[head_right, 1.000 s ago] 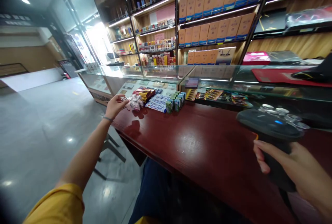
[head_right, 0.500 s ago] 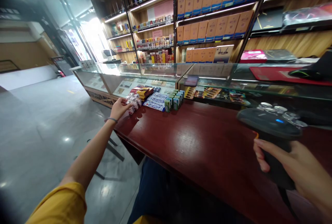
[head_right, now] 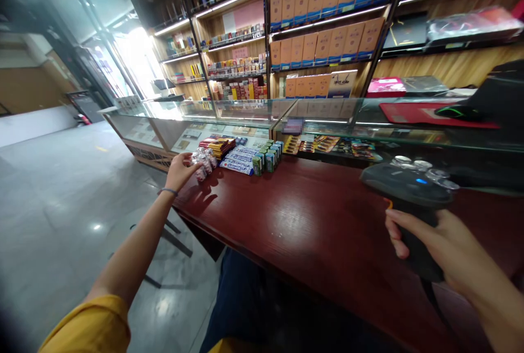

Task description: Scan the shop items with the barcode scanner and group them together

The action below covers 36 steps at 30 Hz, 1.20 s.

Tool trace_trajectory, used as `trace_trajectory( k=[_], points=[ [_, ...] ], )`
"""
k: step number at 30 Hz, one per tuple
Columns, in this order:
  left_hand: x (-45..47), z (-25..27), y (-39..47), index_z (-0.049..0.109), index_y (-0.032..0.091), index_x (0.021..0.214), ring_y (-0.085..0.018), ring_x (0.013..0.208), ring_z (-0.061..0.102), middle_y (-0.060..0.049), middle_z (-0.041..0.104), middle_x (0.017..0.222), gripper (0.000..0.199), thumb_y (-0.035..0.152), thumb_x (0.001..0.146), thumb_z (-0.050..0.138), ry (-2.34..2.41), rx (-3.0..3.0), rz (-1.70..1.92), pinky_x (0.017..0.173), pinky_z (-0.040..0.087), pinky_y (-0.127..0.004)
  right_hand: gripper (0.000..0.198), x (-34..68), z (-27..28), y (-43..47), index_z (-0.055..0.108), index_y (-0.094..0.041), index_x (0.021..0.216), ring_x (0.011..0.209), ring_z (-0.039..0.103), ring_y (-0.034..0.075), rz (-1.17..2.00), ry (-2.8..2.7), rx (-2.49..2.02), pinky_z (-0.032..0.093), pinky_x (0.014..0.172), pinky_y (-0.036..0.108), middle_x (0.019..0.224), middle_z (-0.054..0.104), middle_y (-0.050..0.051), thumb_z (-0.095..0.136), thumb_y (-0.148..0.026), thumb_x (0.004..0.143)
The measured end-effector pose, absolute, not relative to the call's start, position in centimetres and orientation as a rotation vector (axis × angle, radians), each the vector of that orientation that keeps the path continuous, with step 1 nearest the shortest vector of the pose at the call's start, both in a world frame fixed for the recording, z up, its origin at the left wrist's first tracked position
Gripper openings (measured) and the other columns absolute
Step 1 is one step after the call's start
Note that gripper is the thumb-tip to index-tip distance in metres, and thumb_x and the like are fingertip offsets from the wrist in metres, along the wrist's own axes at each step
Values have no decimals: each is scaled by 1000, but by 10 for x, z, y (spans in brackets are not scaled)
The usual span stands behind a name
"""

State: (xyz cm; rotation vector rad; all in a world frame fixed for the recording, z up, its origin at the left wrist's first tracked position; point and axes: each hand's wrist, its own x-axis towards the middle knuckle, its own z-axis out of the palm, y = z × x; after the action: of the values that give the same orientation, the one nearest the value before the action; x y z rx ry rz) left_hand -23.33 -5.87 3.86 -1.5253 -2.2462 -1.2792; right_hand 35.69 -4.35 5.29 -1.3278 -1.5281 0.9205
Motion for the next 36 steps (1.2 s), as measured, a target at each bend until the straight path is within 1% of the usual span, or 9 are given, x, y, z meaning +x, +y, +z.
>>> trace_trajectory(
  k=[3,6,8,10,13,17,22,27,36],
  points=[
    [-213,53,-57,64,19,114,-29,112,55,-11,56,112,54,46,70,80,-2101,-1480,-1215,103,43,-44,37,348,60,-37,62,-24,54,39,51,17,1226,-1429,-1295,40,40,35,50,53,8,77,-53,71],
    [-173,65,-51,64,22,116,-30,117,51,-10,55,113,50,43,73,79,-1942,-1551,-1250,106,40,-46,30,348,68,-43,64,-23,62,38,51,16,1213,-1351,-1236,39,38,32,53,56,5,80,-47,70],
    [-136,69,-44,63,24,118,-27,114,53,-8,56,116,44,40,79,75,-1835,-1687,-1359,101,45,-42,29,350,73,-50,61,-22,66,37,51,15,1217,-1327,-1201,40,38,30,53,56,2,78,-44,74],
    [-97,71,-36,61,25,119,-23,107,56,-8,55,118,40,38,83,71,-1720,-1841,-1498,92,51,-36,23,353,77,-58,62,-23,80,37,50,13,1179,-1292,-1191,39,38,27,55,57,-1,77,-40,77],
    [-38,70,-21,62,24,116,-17,96,60,-6,55,114,32,35,86,67,-1537,-2051,-1681,79,55,-30,25,360,82,-70,57,-21,82,37,50,12,1145,-1297,-1204,39,38,25,55,57,-3,75,-39,79],
    [35,67,0,62,23,112,-15,90,62,-5,57,107,24,30,90,62,-1317,-2304,-1809,74,56,-27,27,377,86,-86,54,-21,85,36,50,11,1081,-1286,-1204,39,37,24,54,56,-5,73,-40,80],
    [126,52,27,61,22,115,-13,87,64,-7,57,112,27,23,88,62,-1166,-2645,-1839,71,56,-25,28,402,90,-104,54,-21,89,36,49,11,1004,-1227,-1216,39,37,23,55,56,-6,73,-39,80],
    [203,21,65,58,21,128,-17,97,61,-9,53,115,44,16,84,64,-1085,-2851,-1793,86,56,-31,28,424,90,-117,52,-22,90,36,49,11,988,-1189,-1257,40,37,23,55,56,-7,72,-38,80],
    [262,-17,116,57,22,136,-23,112,53,-10,43,120,60,13,78,68,-1153,-2873,-1604,110,42,-42,24,445,86,-127,54,-21,91,35,50,11,981,-1195,-1242,39,38,24,55,57,-6,69,-38,83]
  ],
)
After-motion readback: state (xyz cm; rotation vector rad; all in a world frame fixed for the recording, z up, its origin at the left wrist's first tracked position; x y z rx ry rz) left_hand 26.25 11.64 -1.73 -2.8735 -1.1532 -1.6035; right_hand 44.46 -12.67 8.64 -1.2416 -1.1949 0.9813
